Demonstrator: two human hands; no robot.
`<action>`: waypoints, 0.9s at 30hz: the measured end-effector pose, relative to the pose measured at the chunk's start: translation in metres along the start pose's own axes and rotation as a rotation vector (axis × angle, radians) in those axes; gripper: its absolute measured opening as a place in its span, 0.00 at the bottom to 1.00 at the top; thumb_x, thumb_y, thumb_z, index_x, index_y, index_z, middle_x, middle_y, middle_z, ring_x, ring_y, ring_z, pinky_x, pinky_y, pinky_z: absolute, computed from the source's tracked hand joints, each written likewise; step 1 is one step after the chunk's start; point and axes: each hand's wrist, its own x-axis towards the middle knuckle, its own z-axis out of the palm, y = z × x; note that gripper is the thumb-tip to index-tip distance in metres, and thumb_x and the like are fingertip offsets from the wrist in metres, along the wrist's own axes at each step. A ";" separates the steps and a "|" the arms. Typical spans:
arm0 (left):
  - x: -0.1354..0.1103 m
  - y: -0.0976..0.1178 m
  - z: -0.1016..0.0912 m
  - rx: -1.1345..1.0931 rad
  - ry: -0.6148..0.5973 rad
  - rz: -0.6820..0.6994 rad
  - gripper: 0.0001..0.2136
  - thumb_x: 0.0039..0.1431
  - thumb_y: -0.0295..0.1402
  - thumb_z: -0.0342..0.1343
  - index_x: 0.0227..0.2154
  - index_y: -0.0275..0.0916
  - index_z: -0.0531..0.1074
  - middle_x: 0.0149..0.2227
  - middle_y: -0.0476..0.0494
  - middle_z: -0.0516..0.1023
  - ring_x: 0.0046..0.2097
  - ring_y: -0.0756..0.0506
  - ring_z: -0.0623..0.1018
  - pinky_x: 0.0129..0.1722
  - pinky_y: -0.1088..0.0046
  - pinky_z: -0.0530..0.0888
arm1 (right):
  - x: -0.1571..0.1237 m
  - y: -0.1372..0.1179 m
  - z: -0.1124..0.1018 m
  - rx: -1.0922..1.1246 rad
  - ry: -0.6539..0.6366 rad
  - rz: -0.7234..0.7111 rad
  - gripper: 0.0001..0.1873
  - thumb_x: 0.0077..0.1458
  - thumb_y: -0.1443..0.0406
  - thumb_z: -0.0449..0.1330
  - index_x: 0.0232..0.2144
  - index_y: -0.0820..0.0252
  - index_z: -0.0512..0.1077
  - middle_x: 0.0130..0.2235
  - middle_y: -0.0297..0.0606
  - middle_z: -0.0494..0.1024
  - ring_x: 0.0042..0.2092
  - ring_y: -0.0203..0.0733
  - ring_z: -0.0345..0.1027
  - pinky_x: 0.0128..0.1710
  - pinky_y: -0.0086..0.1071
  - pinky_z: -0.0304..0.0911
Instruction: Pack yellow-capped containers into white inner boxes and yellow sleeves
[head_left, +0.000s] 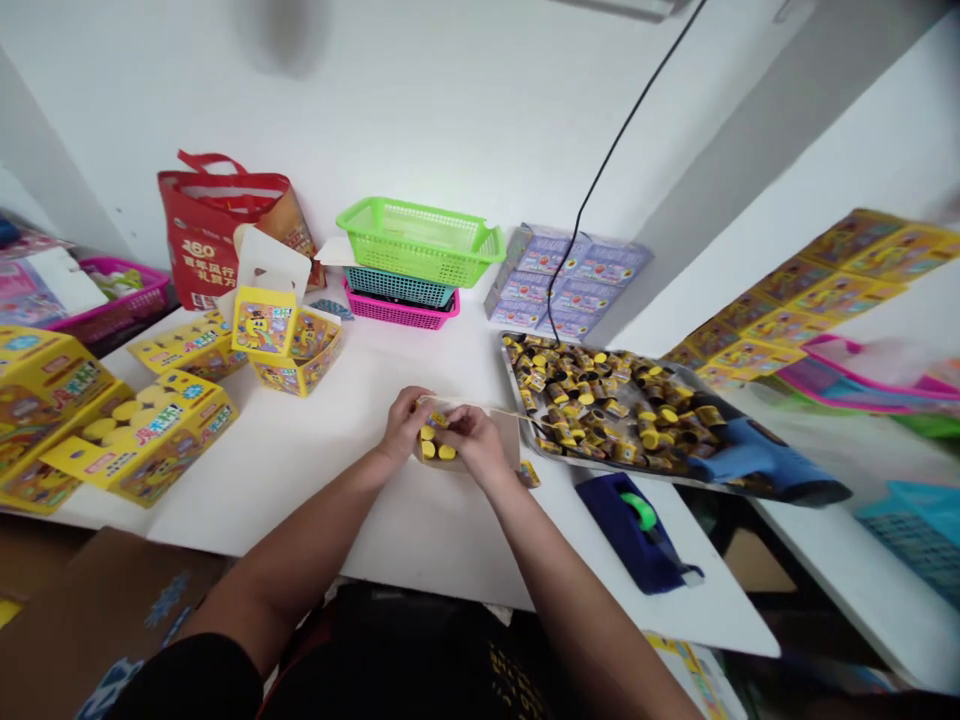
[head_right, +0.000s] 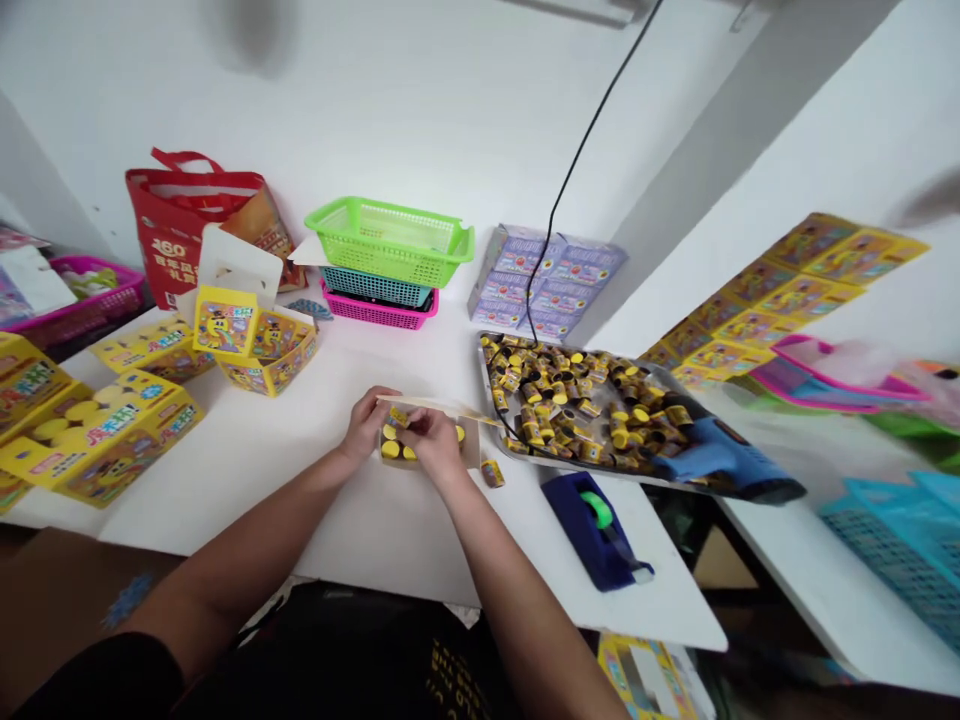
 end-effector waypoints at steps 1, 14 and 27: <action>0.000 0.001 0.000 0.003 -0.004 -0.005 0.30 0.56 0.65 0.57 0.34 0.39 0.76 0.36 0.41 0.76 0.42 0.40 0.75 0.44 0.63 0.73 | 0.005 -0.002 0.003 -0.088 0.008 -0.018 0.19 0.38 0.56 0.70 0.26 0.55 0.64 0.29 0.31 0.74 0.31 0.40 0.70 0.36 0.35 0.68; 0.003 0.004 0.000 -0.002 -0.014 0.007 0.30 0.58 0.65 0.56 0.35 0.38 0.75 0.36 0.41 0.77 0.42 0.41 0.76 0.46 0.63 0.74 | 0.018 -0.017 0.029 -0.591 0.073 -0.039 0.11 0.53 0.64 0.63 0.40 0.58 0.79 0.41 0.40 0.84 0.45 0.48 0.78 0.46 0.35 0.67; 0.004 0.001 -0.001 -0.051 0.024 -0.106 0.30 0.53 0.67 0.59 0.28 0.40 0.69 0.29 0.48 0.71 0.35 0.44 0.73 0.39 0.69 0.72 | -0.013 -0.007 -0.020 0.699 0.168 0.101 0.23 0.41 0.54 0.73 0.33 0.55 0.66 0.35 0.34 0.81 0.36 0.48 0.81 0.37 0.39 0.75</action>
